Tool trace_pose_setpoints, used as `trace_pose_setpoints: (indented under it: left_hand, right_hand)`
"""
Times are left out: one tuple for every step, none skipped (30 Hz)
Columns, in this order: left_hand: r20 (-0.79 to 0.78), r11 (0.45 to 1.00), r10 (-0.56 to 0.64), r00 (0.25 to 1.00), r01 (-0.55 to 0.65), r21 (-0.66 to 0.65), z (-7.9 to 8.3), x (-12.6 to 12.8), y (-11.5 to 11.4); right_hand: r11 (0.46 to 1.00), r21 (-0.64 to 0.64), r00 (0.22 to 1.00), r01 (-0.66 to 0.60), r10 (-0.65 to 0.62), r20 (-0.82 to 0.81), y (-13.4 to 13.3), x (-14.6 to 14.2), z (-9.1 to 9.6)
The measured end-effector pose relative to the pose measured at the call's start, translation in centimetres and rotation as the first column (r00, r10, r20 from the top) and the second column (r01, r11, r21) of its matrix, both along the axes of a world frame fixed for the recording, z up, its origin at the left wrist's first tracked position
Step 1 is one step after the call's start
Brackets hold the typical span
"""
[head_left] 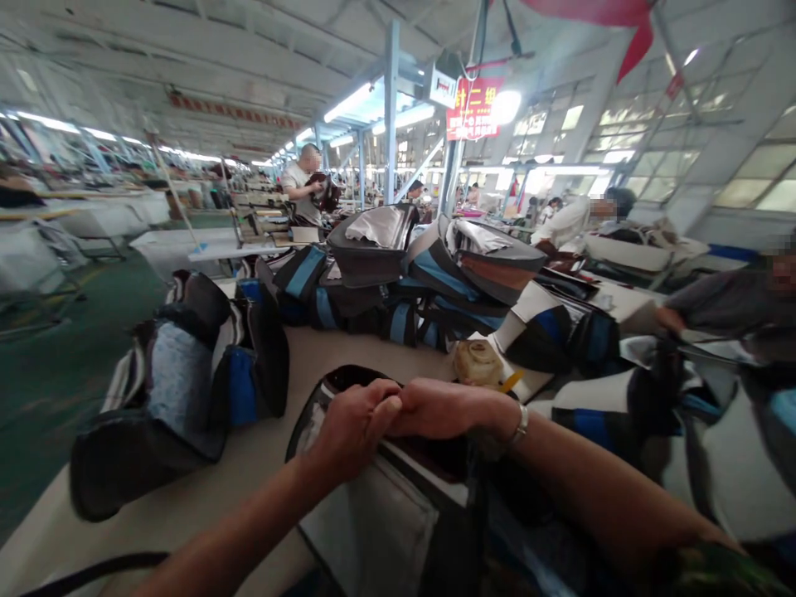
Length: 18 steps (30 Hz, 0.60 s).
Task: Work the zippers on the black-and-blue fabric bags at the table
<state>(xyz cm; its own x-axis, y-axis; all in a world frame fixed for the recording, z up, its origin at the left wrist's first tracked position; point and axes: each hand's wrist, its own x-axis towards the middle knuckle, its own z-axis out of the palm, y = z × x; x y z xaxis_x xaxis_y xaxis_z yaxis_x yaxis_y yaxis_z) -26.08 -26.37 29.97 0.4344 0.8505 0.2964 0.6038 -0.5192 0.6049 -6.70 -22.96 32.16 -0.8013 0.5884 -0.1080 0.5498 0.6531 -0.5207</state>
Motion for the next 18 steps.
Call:
trace_pose_setpoints:
  left_hand:
    - [0.046,0.999,0.05,0.998,-0.05,-0.003,-0.1,-0.2,0.6]
    - [0.093,0.994,0.107,0.99,-0.106,-0.013,0.0,-0.5,1.2]
    - [0.134,0.988,0.157,0.979,-0.154,-0.03,0.0,-0.9,1.7]
    - [0.163,0.982,0.19,0.968,-0.184,-0.051,0.0,-1.3,2.1]
    - [0.179,0.979,0.202,0.963,-0.191,-0.076,0.0,-1.7,2.3]
    - [0.183,0.98,0.189,0.965,-0.173,-0.103,0.0,-2.1,2.5]
    - [0.176,0.982,0.156,0.972,-0.133,-0.135,0.0,-2.4,2.5]
    - [0.162,0.983,0.104,0.981,-0.076,-0.169,0.1,-2.7,2.3]
    - [0.146,0.979,0.04,0.988,-0.01,-0.203,0.3,-3.0,2.0]
    - [0.13,0.97,-0.039,0.991,0.069,-0.235,0.7,-3.1,1.6]
    - [0.119,0.949,-0.136,0.984,0.163,-0.269,1.2,-3.2,1.1]
    - [0.122,0.915,-0.242,0.963,0.268,-0.302,1.8,-3.1,0.6]
    - [0.139,0.869,-0.341,0.93,0.368,-0.332,2.6,-3.0,0.0]
    - [0.164,0.818,-0.417,0.894,0.448,-0.361,3.4,-2.8,-0.5]
    - [0.182,0.78,-0.457,0.871,0.49,-0.388,4.1,-2.6,-0.9]
    - [0.189,0.757,-0.465,0.865,0.499,-0.422,4.8,-2.3,-1.3]
    - [0.191,0.748,-0.45,0.872,0.486,-0.453,5.2,-2.1,-1.5]
    - [0.189,0.747,-0.425,0.885,0.461,-0.48,5.5,-2.0,-1.7]
  right_hand:
    - [0.997,-0.075,0.999,0.002,-0.005,-0.033,0.2,1.0,0.6]
    - [0.988,-0.153,0.996,0.004,-0.019,-0.091,0.2,2.1,1.1]
    - [0.973,-0.232,0.984,-0.005,-0.036,-0.173,0.1,3.2,1.4]
    - [0.954,-0.298,0.961,-0.028,-0.057,-0.27,-0.2,4.1,1.5]
    - [0.937,-0.344,0.928,-0.061,-0.073,-0.365,-0.6,4.8,1.4]
    - [0.928,-0.359,0.894,-0.094,-0.08,-0.44,-1.1,5.3,1.2]
    - [0.927,-0.356,0.866,-0.12,-0.078,-0.493,-1.7,5.6,0.7]
    - [0.931,-0.338,0.844,-0.135,-0.071,-0.531,-2.4,5.6,0.3]
    - [0.938,-0.313,0.829,-0.147,-0.056,-0.557,-3.1,5.4,-0.2]
    - [0.944,-0.289,0.818,-0.158,-0.039,-0.574,-3.8,5.0,-0.7]
    - [0.948,-0.269,0.803,-0.169,-0.026,-0.595,-4.4,4.5,-1.0]
    - [0.95,-0.258,0.786,-0.175,-0.023,-0.618,-4.9,4.1,-1.1]
    - [0.95,-0.256,0.767,-0.178,-0.029,-0.642,-5.3,3.6,-1.2]
    - [0.949,-0.26,0.75,-0.177,-0.041,-0.66,-5.5,3.3,-1.1]
    - [0.948,-0.267,0.741,-0.173,-0.053,-0.669,-5.7,3.0,-1.0]
    - [0.948,-0.27,0.733,-0.169,-0.063,-0.678,-5.8,2.9,-0.8]
    - [0.948,-0.27,0.728,-0.168,-0.066,-0.682,-5.8,2.8,-0.6]
    - [0.948,-0.271,0.726,-0.166,-0.068,-0.684,-5.8,2.8,-0.5]
